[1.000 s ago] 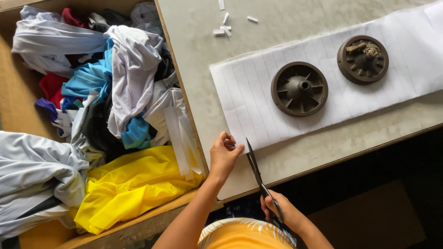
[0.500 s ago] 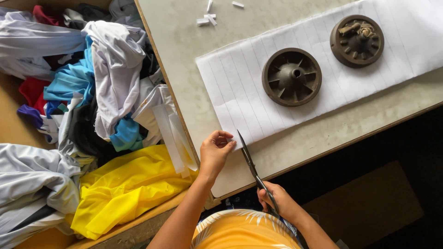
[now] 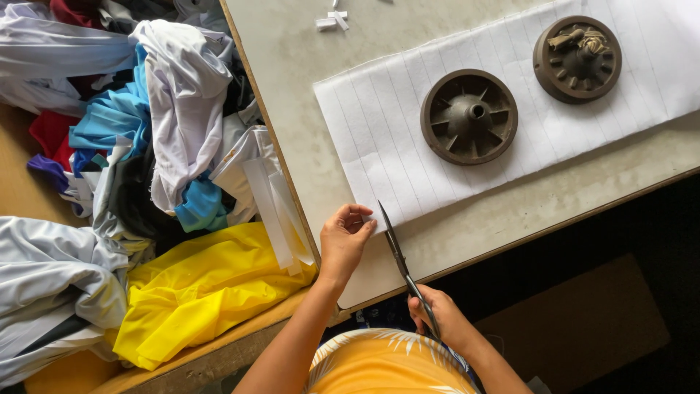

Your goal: Using scissors to cut long strips of white material into small rectangular pieces on a workbench.

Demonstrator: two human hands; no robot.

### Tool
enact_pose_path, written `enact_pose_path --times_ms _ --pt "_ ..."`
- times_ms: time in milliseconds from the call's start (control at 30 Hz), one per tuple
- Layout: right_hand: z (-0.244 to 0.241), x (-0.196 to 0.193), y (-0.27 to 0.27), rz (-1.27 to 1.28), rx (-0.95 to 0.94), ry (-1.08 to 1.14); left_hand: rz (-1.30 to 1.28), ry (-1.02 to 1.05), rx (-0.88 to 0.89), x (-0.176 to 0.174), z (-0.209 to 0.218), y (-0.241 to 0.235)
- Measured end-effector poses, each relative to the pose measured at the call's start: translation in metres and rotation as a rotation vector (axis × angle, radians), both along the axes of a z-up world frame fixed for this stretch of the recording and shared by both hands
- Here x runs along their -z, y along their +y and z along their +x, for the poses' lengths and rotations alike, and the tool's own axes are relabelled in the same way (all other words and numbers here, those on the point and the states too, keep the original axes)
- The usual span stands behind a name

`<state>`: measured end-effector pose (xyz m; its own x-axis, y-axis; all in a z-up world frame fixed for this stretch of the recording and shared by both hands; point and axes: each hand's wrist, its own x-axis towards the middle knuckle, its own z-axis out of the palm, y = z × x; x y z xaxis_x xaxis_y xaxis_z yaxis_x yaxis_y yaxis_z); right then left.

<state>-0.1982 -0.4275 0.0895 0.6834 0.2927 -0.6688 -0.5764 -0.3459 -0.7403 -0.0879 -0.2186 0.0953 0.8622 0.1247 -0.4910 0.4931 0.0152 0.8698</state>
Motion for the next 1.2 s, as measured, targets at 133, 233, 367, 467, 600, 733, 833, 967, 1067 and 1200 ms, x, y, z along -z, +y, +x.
enact_pose_path --times_ms 133,233,367,467,600,733,833,967,1067,1200 --pt "-0.006 0.009 -0.001 0.017 0.041 -0.011 0.005 -0.055 -0.022 0.0 -0.009 -0.004" --pt "-0.006 0.009 -0.001 0.025 0.057 -0.015 0.064 -0.226 -0.031 0.013 -0.017 -0.007" --pt "-0.005 -0.001 0.001 0.009 0.056 -0.039 0.135 -0.369 -0.022 0.02 -0.02 -0.008" --pt "-0.006 0.0 0.002 -0.007 0.057 -0.08 0.137 -0.397 -0.019 0.026 -0.021 -0.009" --pt "-0.007 0.0 0.002 -0.015 0.068 -0.088 0.145 -0.388 -0.024 0.025 -0.021 -0.009" --pt "-0.007 -0.003 0.004 -0.009 0.101 -0.076 0.14 -0.395 -0.02 0.026 -0.021 -0.009" --pt "-0.008 -0.002 0.005 0.011 0.131 -0.06 0.133 -0.392 -0.023 0.026 -0.021 -0.009" --pt "-0.01 0.002 0.005 -0.004 0.15 -0.047 0.148 -0.408 -0.02 0.026 -0.021 -0.009" --pt "-0.01 0.005 0.002 -0.041 0.135 -0.035 0.131 -0.385 -0.018 0.025 -0.02 -0.009" --pt "-0.004 0.0 0.004 -0.042 0.109 -0.048 0.132 -0.382 -0.023 0.028 -0.02 -0.009"
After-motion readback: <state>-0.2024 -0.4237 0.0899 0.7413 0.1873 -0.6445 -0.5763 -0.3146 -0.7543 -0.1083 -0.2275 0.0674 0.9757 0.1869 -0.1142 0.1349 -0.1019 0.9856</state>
